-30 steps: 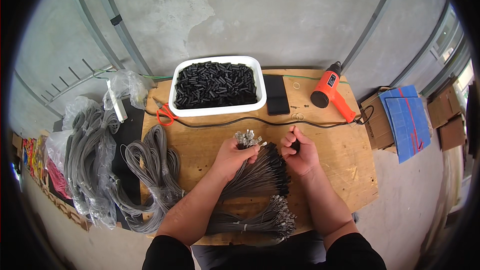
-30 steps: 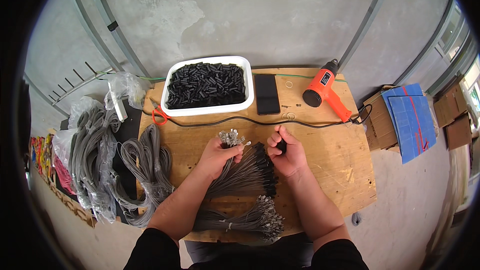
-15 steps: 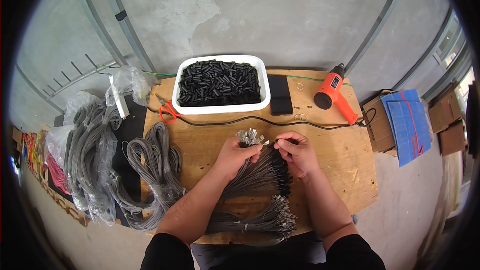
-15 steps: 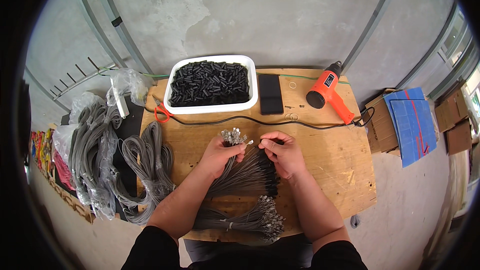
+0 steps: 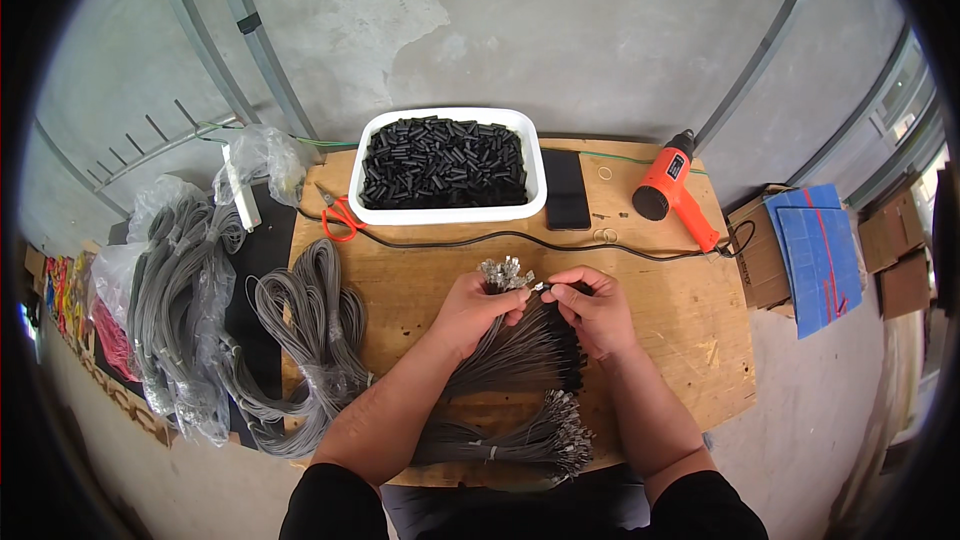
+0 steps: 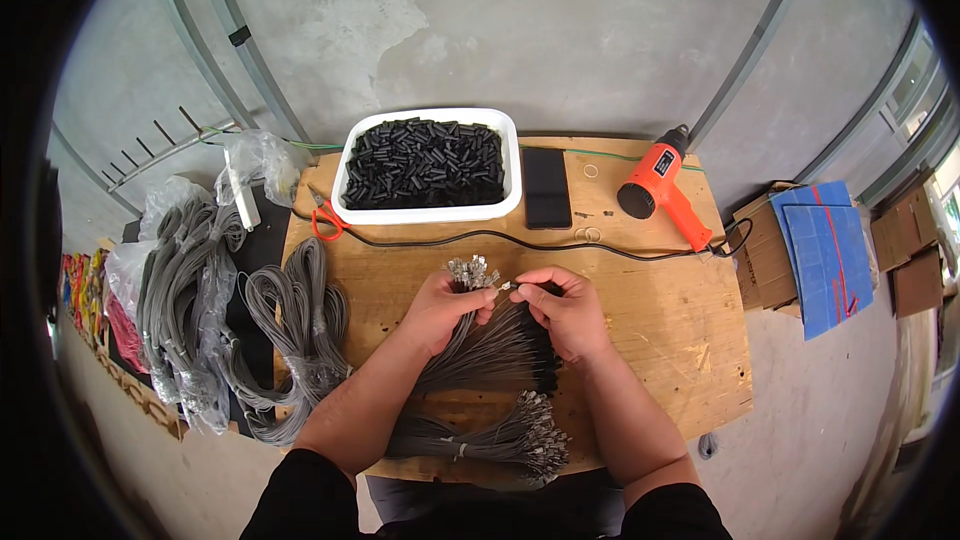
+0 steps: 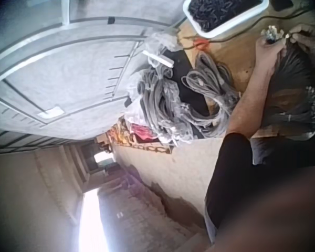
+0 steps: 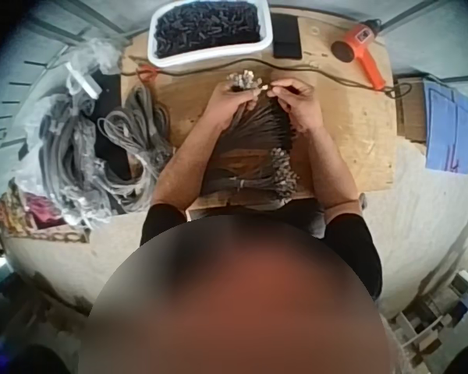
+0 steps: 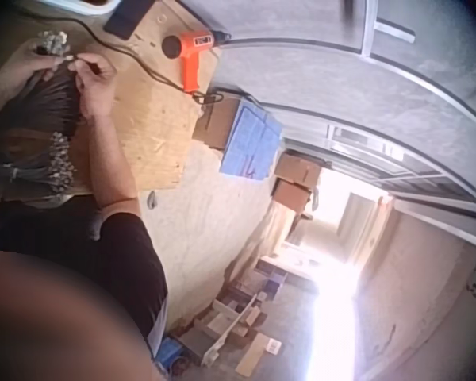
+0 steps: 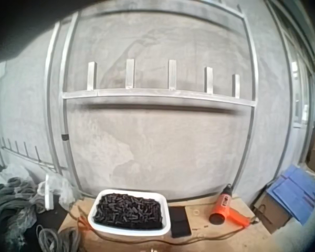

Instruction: Fitting small black plastic sleeves onto the terminal ends of electrical wires.

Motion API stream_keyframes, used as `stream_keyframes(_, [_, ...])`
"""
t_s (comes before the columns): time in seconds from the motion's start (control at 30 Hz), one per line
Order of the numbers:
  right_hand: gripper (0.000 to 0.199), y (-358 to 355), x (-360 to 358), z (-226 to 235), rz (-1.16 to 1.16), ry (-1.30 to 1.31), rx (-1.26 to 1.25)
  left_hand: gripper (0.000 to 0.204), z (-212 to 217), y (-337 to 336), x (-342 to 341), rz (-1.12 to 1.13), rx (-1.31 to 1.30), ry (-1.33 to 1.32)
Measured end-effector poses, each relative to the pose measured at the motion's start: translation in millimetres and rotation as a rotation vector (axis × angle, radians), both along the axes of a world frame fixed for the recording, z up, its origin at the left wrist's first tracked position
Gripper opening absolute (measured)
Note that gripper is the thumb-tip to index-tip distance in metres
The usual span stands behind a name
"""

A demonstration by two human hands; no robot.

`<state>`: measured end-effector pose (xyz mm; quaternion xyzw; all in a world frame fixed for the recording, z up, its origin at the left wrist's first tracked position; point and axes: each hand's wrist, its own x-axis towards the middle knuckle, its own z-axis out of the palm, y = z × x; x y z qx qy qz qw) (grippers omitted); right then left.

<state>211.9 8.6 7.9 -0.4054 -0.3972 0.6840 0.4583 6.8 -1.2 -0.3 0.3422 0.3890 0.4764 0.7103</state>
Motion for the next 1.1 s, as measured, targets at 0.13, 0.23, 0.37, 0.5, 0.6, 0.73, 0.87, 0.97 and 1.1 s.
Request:
stream_keyframes(0.13, [0.015, -0.3, -1.3, 2.5, -0.017, 0.012, 0.012, 0.011, 0.7, -0.6, -0.6, -0.024, 0.01, 0.017])
stream_keyframes(0.23, [0.016, -0.8, -0.2, -0.2, -0.023, 0.018, 0.044, 0.011, -2.9, -0.6, -0.2, -0.036, 0.024, 0.017])
stream_keyframes(0.37, [0.015, -1.4, -1.5, 2.8, -0.014, 0.026, 0.036, 0.011, -1.6, -1.2, -0.5, -0.039, 0.021, 0.012])
stream_keyframes(0.5, [0.013, -2.2, -2.3, -0.3, -0.039, -0.028, 0.057, 0.011, -3.3, -0.3, -1.5, -0.044, 0.006, -0.01])
stream_keyframes(0.6, [0.011, -1.8, -1.2, -5.2, -0.044, -0.06, 0.106, 0.012, -4.6, 0.0, -2.1, -0.046, -0.008, -0.018])
stream_keyframes(0.73, [0.009, -1.0, 0.9, -5.1, -0.023, -0.122, 0.172, 0.013, -4.7, 0.3, -2.5, -0.05, -0.025, -0.023])
stream_keyframes(0.87, [0.009, -0.9, 1.7, -2.7, -0.001, -0.151, 0.21, 0.013, -4.3, 0.0, -2.8, -0.056, -0.017, -0.029])
stream_keyframes(0.97, [0.009, -1.1, 2.0, -3.2, 0.003, -0.156, 0.219, 0.012, -2.5, -1.1, -2.3, -0.051, -0.013, -0.032])
stream_keyframes(1.1, [0.01, -2.1, 1.1, -1.9, -0.004, -0.181, 0.22, 0.011, -1.4, -2.2, -1.9, -0.054, -0.001, -0.021])
